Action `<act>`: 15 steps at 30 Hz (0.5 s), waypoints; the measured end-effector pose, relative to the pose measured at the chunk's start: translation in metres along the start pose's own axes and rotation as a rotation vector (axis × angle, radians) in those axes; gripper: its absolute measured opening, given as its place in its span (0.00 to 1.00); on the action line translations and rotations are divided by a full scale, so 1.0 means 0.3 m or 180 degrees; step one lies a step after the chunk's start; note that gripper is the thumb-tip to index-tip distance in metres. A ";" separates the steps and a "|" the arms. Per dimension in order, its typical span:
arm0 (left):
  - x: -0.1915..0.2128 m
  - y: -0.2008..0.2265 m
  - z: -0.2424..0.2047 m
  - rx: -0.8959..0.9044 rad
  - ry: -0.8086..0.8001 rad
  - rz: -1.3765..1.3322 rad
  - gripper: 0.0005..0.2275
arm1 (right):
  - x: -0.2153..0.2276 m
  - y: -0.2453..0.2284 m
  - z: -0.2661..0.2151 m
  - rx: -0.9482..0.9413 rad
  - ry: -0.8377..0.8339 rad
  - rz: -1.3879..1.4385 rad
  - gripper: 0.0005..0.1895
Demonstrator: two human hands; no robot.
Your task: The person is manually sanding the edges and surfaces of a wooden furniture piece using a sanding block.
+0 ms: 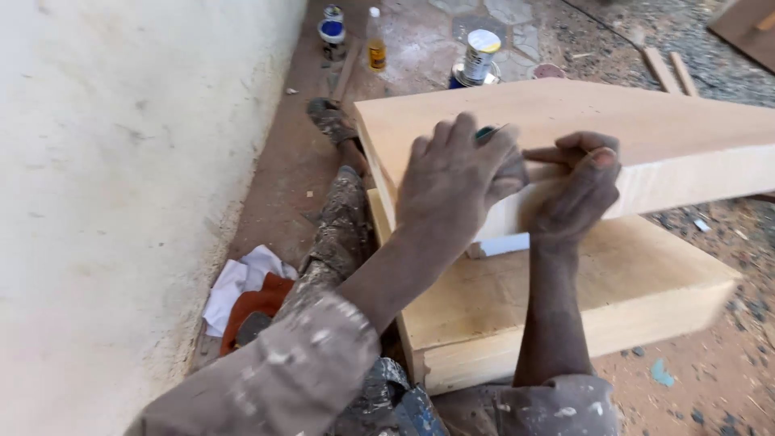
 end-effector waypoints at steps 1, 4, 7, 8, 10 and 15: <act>0.078 -0.027 -0.066 0.0024 0.0000 0.0081 0.19 | -0.012 -0.020 -0.017 -0.0010 -0.0010 0.0083 0.29; 0.173 -0.060 -0.141 0.0180 0.0108 0.0231 0.22 | 0.001 -0.036 -0.014 0.0106 -0.0151 0.0056 0.30; 0.090 -0.008 -0.096 0.0162 0.0336 0.0448 0.22 | 0.004 -0.061 -0.049 0.0084 -0.0254 0.0084 0.28; 0.029 -0.008 -0.035 -0.0021 0.0407 0.0472 0.23 | -0.009 -0.067 -0.037 -0.0154 -0.0198 0.0066 0.30; -0.030 -0.004 0.039 -0.0202 0.0541 0.0486 0.24 | -0.017 -0.070 -0.005 -0.0334 -0.0148 0.0038 0.33; 0.032 -0.110 -0.135 -0.0125 0.0928 0.0455 0.18 | 0.004 -0.077 -0.022 -0.0091 -0.0253 -0.0014 0.27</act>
Point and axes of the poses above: each hand's wrist, its own z-axis towards the middle knuckle, its own x-axis out of the back of the hand, y = z × x, the point moved 2 cm from there along z, towards the middle knuckle, and after that the axes turned 11 degrees about -x, right-handed, at the moved point
